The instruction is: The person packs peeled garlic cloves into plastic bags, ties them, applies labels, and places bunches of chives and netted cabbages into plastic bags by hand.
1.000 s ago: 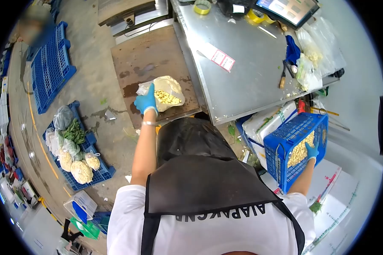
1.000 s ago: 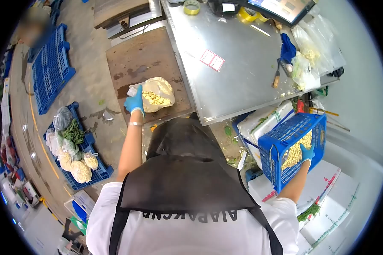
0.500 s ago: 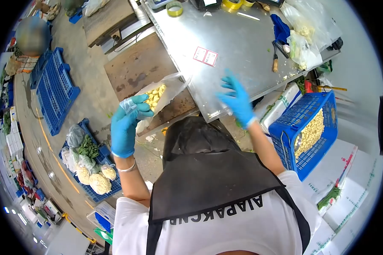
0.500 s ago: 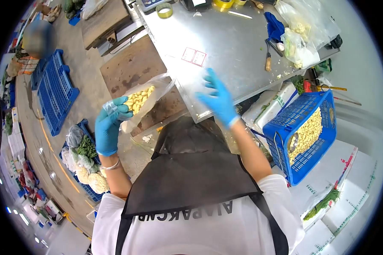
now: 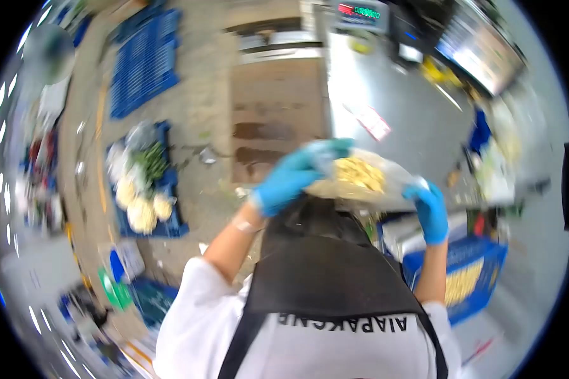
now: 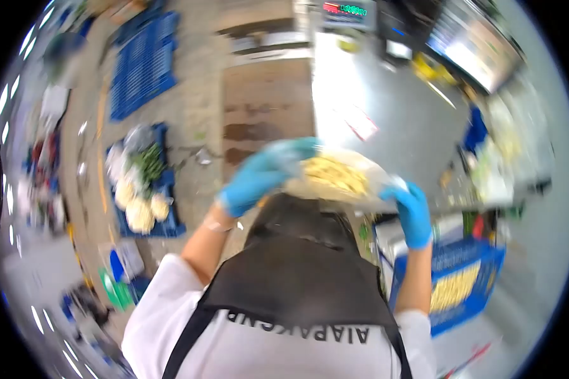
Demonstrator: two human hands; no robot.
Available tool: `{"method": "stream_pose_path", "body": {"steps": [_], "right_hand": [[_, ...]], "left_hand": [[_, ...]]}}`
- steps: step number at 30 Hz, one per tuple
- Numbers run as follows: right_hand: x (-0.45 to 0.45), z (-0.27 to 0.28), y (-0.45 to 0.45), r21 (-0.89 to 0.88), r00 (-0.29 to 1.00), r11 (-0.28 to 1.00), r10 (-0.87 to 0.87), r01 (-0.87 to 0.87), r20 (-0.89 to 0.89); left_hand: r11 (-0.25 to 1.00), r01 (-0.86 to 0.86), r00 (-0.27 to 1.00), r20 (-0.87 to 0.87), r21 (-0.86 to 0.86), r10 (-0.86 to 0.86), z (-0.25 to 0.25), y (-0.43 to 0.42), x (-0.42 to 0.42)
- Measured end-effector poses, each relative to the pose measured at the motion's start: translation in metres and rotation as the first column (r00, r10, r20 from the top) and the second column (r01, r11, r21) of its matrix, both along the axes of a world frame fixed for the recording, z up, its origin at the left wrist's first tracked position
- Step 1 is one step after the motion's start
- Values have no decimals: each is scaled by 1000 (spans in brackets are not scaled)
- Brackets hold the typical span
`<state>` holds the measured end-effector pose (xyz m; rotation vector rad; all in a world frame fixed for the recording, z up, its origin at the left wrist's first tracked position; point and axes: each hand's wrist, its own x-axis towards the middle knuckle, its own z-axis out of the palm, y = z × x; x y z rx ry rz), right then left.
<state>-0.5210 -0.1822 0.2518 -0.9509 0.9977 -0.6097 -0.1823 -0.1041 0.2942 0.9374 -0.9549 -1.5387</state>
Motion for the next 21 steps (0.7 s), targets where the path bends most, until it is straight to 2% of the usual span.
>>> {"method": "stream_pose_path", "body": {"steps": [1, 2, 3, 5, 6, 8, 9, 10, 11, 12, 13, 15, 16, 18, 19, 21], "right_hand": [[-8, -16, -2, -39, 1000, 999, 23, -23, -6], [-12, -26, 1, -66, 992, 994, 80, -87, -100], [-16, -36, 5, -88, 983, 988, 115, -129, -141], [-10, -22, 8, -93, 960, 955, 281, -281, -20], [-3, -4, 10, -138, 951, 942, 309, -305, 6], [5, 3, 5, -82, 959, 957, 281, -278, 31], [7, -2, -1, 17, 973, 973, 231, -231, 24], [5, -25, -6, 86, 972, 969, 225, -230, 65], [3, -48, -11, 156, 972, 961, 213, -228, 102], [-2, -62, -10, 174, 977, 961, 213, -215, 31], [1, -70, -13, 186, 976, 962, 213, -201, -47], [33, -2, -12, 83, 908, 954, 301, -289, -290], [37, 10, -12, -60, 801, 894, 366, -444, -474], [16, -27, -21, -239, 776, 806, 371, -542, -510], [0, -52, -28, -322, 767, 749, 367, -579, -527], [-5, -67, -44, -370, 759, 717, 337, -590, -557]], "left_hand": [[998, 35, 999, -14, 48, -34, -15, -3, -5], [978, 113, 991, -95, 176, -97, -32, -7, -17], [972, 230, 973, -45, 55, -228, -95, -6, -30], [972, 234, 956, 179, 6, -231, -41, -7, -48], [980, 189, 959, 227, -68, -169, -37, -6, -60], [976, 124, 936, 349, -181, -54, -38, -10, -80], [971, 99, 905, 425, -219, 3, -41, -12, -94], [991, 72, 921, 389, -114, -22, -59, -16, -110], [994, 32, 890, 455, -106, 20, -76, -19, -125], [995, -8, 853, 518, -97, 57, -94, -23, -140], [982, -38, 734, 662, -184, 153, -102, -28, -149], [997, 76, 766, 640, 11, -65, -100, -46, -144], [984, 143, 777, 604, 108, -179, -98, -47, -142], [992, 83, 948, 316, -96, -48, -104, -38, -145], [980, 31, 989, 148, -195, -2, -107, -35, -146], [988, 144, 957, 263, -63, -123, -118, -33, -142]]}}
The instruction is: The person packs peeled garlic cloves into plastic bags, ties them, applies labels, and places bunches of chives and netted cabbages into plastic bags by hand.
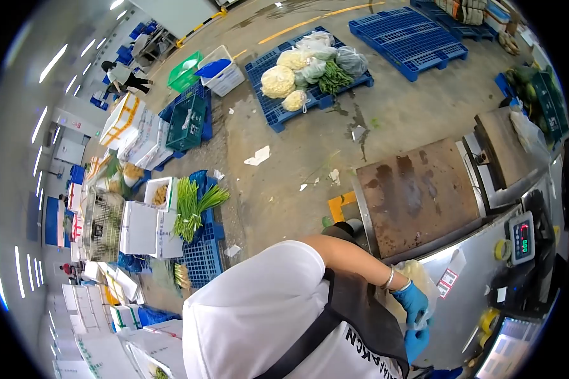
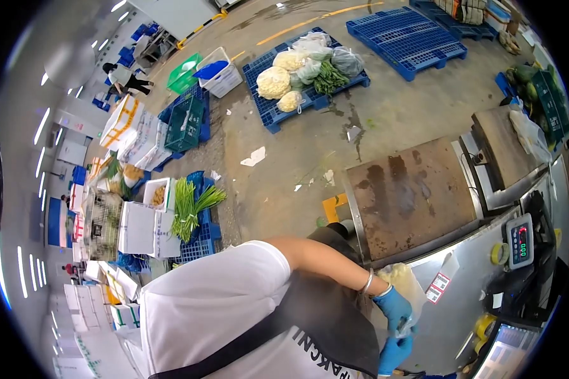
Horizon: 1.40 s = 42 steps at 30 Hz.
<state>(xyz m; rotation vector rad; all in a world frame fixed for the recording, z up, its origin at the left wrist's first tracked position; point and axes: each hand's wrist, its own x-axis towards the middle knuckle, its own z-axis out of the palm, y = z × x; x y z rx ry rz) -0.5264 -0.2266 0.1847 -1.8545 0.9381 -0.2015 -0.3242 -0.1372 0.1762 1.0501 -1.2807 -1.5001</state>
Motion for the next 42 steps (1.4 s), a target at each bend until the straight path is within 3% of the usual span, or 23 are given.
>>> {"method": "stream_pose_path", "body": {"steps": [3, 5, 8, 9, 13, 15, 16, 18, 19, 20, 22, 23, 24, 26, 27, 28, 29, 30, 32, 33, 37, 39, 42], "right_hand": [[-2, -22, -27, 61, 982, 981, -178, 182, -62], [-8, -100, -39, 114, 935, 928, -351, 356, -60], [3, -161, -39, -53, 873, 909, -413, 414, -257], [9, -146, -33, 98, 892, 890, -429, 445, -144], [16, -92, -47, -152, 872, 860, -489, 488, 35], [45, -12, -23, -263, 901, 884, -423, 386, -98], [35, -43, -32, -174, 917, 900, -391, 399, 79], [41, -30, -27, -107, 886, 880, -458, 463, 69], [29, -79, -49, -68, 853, 852, -511, 519, 102], [20, -122, -61, -52, 869, 868, -495, 494, -11], [15, -174, -60, -229, 886, 904, -408, 360, -221], [10, -186, -58, -282, 883, 884, -431, 372, -187], [20, -167, -47, -185, 788, 806, -590, 563, -173], [10, -161, -48, -238, 752, 803, -595, 546, -284], [4, -154, -49, -193, 740, 814, -579, 548, -343], [-9, -138, -51, 36, 828, 852, -498, 523, -258], [-29, -122, -55, 258, 900, 862, -420, 436, -119], [-39, -103, -55, 454, 935, 839, -353, 300, 36], [-19, -29, -42, 750, 843, 652, -462, 112, 275], [-8, -4, -30, 841, 761, 540, -534, -28, 368], [13, 3, -12, 837, 858, 521, -495, 165, 139], [14, -5, -3, 687, 921, 698, -375, 203, 109], [8, -44, 3, 379, 887, 827, -461, 414, 37]], "left_hand": [[979, 62, 977, 191, 194, -99, -15, 9, -2], [991, 129, 905, 404, 32, -131, -36, 15, -38], [988, -2, 913, 403, 154, -61, 16, 40, -20], [989, 49, 883, 456, 137, -107, 16, 38, -9], [967, -24, 842, 527, 253, -117, -60, 15, -1], [966, -63, 751, 650, 252, -120, -55, 14, 5], [972, -27, 654, 739, 235, -161, -28, 21, 18], [990, 139, 626, 776, -9, -80, -61, 31, 7], [986, 164, 597, 799, -27, -78, -41, 38, 5], [959, 166, 689, 723, -228, 53, -19, 46, 5], [923, 346, 526, 850, -172, -39, -22, 45, -7], [940, 305, 468, 884, -151, -10, -3, 43, -3], [913, 319, 565, 824, -255, 32, 4, 40, 9], [818, 30, 742, 561, -575, 367, 6, 28, 23], [985, -166, 942, 289, -41, 171, 14, 25, 26], [834, -89, 987, -67, 545, 149, 19, 22, 31], [928, -136, 982, -75, 346, 172, 2, 15, 28], [835, -114, 856, -373, 538, 357, -13, 12, 27], [820, -100, 780, -467, 563, 416, 10, -10, 26], [858, -105, 851, -400, 503, 339, 8, -17, 22], [917, 0, 981, -180, 399, 78, 8, -36, 7], [911, 109, 971, -240, 397, -12, -10, -38, 5], [838, 123, 938, 212, 532, -273, -8, -43, 15]]}}
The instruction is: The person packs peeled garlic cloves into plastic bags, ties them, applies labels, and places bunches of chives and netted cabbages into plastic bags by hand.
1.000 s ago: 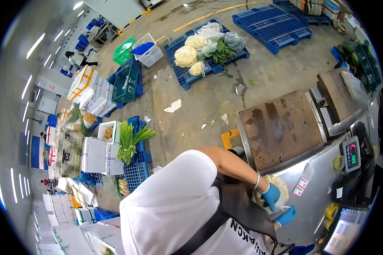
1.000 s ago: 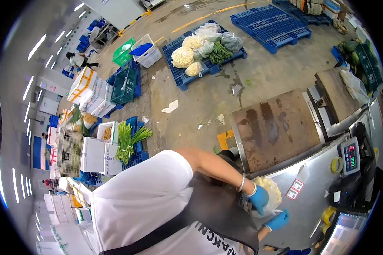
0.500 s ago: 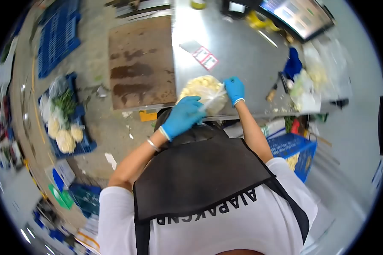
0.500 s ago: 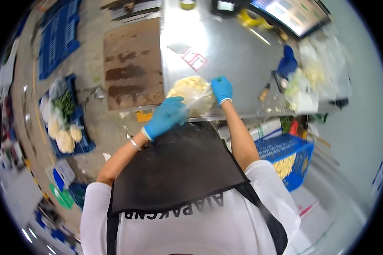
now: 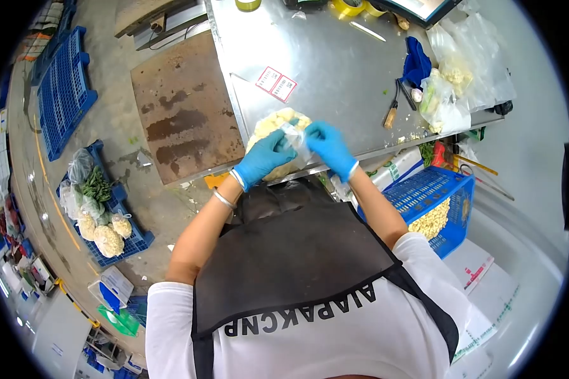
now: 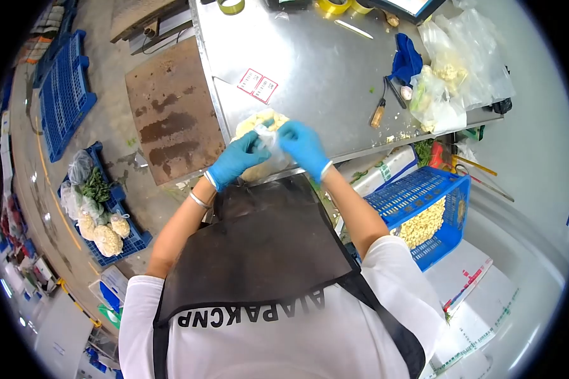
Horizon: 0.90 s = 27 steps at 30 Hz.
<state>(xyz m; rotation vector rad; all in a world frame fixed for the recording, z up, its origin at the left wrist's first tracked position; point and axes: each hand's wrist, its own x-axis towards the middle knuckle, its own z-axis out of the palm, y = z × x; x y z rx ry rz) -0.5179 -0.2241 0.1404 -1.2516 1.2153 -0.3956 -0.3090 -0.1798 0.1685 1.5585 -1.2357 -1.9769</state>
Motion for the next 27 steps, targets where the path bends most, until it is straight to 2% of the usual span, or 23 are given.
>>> {"method": "stream_pose_path", "body": {"steps": [1, 2, 4, 5, 6, 8, 9, 10, 12, 13, 14, 16, 17, 18, 19, 20, 21, 22, 23, 24, 26, 27], "right_hand": [[-1, -16, -8, -92, 989, 993, -91, 80, -120], [-1, -33, -16, -192, 955, 971, -188, 145, -230], [8, -64, -20, -312, 894, 945, -224, 101, -388], [14, -71, -19, -378, 870, 924, -229, 54, -436], [19, -77, -22, -445, 847, 896, -237, 1, -476], [21, -55, -28, -472, 825, 881, -240, -36, -511], [19, -44, -30, -473, 823, 880, -232, -49, -518], [17, -39, -29, -473, 820, 879, -225, -62, -527], [19, -71, -34, -474, 844, 879, -217, -50, -491], [22, -83, -37, -474, 856, 879, -208, -48, -472], [29, -84, -36, -492, 846, 866, -193, -91, -497], [46, -85, -37, -529, 830, 829, -159, -183, -535], [41, -85, -44, -345, 844, 926, -59, -153, -533], [30, -82, -54, -158, 916, 969, 115, -189, -384], [14, -77, -69, 24, 947, 966, 255, -256, -194], [-1, -73, -85, 188, 936, 918, 351, -349, 24], [-19, -70, -103, 185, 913, 896, 408, -404, 14], [-35, -68, -123, 183, 885, 870, 465, -458, 4], [-39, -62, -138, 179, 855, 842, 519, -509, -8], [-35, -63, -148, 93, 911, 921, 389, -379, -139], [-4, -62, -157, -125, 935, 985, 68, -118, -347], [17, -65, -157, -233, 918, 961, 49, -151, -392]], "left_hand": [[949, -204, 979, -72, -239, 192, -33, 21, -9], [965, -60, 998, -40, -256, 51, -25, 25, -13], [935, 218, 975, 31, -278, -218, -6, 29, -23], [920, 220, 975, 59, -325, -212, -6, 32, -25], [954, 151, 986, 106, -258, -127, -6, 30, -19], [991, 1, 977, 213, -131, 27, -7, 26, 3], [968, -248, 958, 134, -41, 252, -35, 29, 11], [972, -234, 964, 137, 22, 229, -40, 26, 18], [961, 67, 961, 276, -268, 10, -9, 38, -4], [920, 184, 955, 285, -346, -83, 6, 43, -23], [885, 306, 926, 328, -352, -190, 16, 37, -30], [882, 246, 939, 326, -402, -113, 18, 28, -17], [925, 120, 959, 285, -361, -13, 25, 23, -4], [950, -3, 966, 246, -311, 84, 30, 19, 8], [909, -204, 931, 216, -364, 295, 19, 20, 14], [878, -360, 886, 180, -314, 427, 10, 15, 22], [779, -592, 772, 136, -206, 622, 12, 7, 29], [675, -684, 688, 66, -275, 723, 9, -1, 39], [636, -759, 638, 31, -141, 769, -2, -6, 50], [585, -811, 585, 4, 1, 811, -17, -11, 55], [625, -774, 628, 3, 102, 778, -34, -24, 48], [641, -753, 649, 4, 150, 761, -44, -30, 44]]}}
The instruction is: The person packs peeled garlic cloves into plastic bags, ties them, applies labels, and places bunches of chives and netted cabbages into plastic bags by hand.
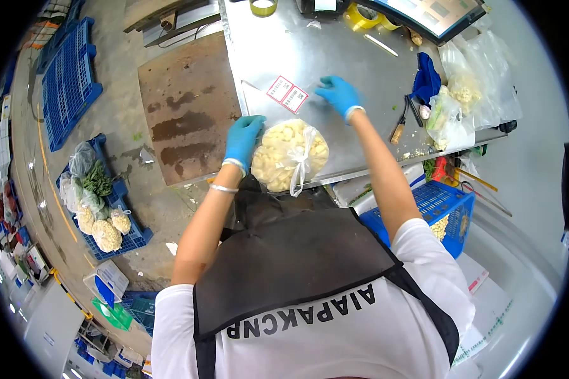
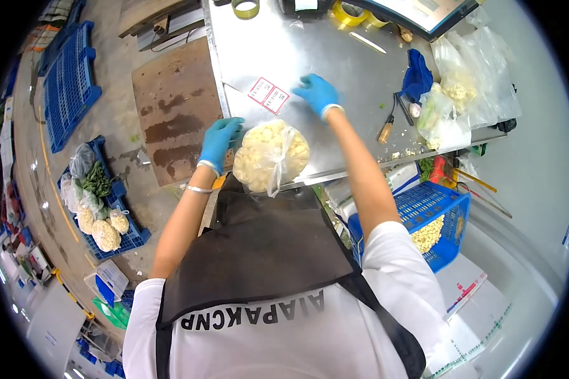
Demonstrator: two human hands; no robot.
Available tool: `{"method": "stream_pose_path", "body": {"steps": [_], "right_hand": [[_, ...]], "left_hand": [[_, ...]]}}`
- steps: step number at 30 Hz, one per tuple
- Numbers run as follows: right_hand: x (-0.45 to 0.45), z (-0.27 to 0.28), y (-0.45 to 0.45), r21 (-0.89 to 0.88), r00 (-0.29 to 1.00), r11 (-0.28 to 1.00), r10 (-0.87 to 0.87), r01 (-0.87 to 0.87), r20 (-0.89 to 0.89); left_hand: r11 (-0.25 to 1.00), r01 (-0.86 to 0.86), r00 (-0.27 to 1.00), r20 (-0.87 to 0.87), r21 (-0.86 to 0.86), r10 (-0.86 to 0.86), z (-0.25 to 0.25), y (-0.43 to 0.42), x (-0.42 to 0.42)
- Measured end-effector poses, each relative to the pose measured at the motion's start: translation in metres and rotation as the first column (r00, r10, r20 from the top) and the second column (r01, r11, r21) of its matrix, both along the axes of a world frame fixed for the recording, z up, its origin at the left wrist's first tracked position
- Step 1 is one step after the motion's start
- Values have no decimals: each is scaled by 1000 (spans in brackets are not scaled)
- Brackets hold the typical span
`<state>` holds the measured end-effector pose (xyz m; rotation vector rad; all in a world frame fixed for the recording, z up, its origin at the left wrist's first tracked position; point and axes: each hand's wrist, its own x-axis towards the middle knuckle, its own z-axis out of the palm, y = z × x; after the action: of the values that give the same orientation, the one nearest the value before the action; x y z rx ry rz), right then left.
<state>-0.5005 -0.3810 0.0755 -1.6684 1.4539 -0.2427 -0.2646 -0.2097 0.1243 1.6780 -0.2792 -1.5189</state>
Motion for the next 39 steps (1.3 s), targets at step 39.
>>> {"method": "stream_pose_path", "body": {"steps": [39], "right_hand": [[-7, 81, 65, -873, 986, 488, 144, 4, 85]], "left_hand": [[987, 128, 854, 516, -94, -62, -18, -21, -7]]}}
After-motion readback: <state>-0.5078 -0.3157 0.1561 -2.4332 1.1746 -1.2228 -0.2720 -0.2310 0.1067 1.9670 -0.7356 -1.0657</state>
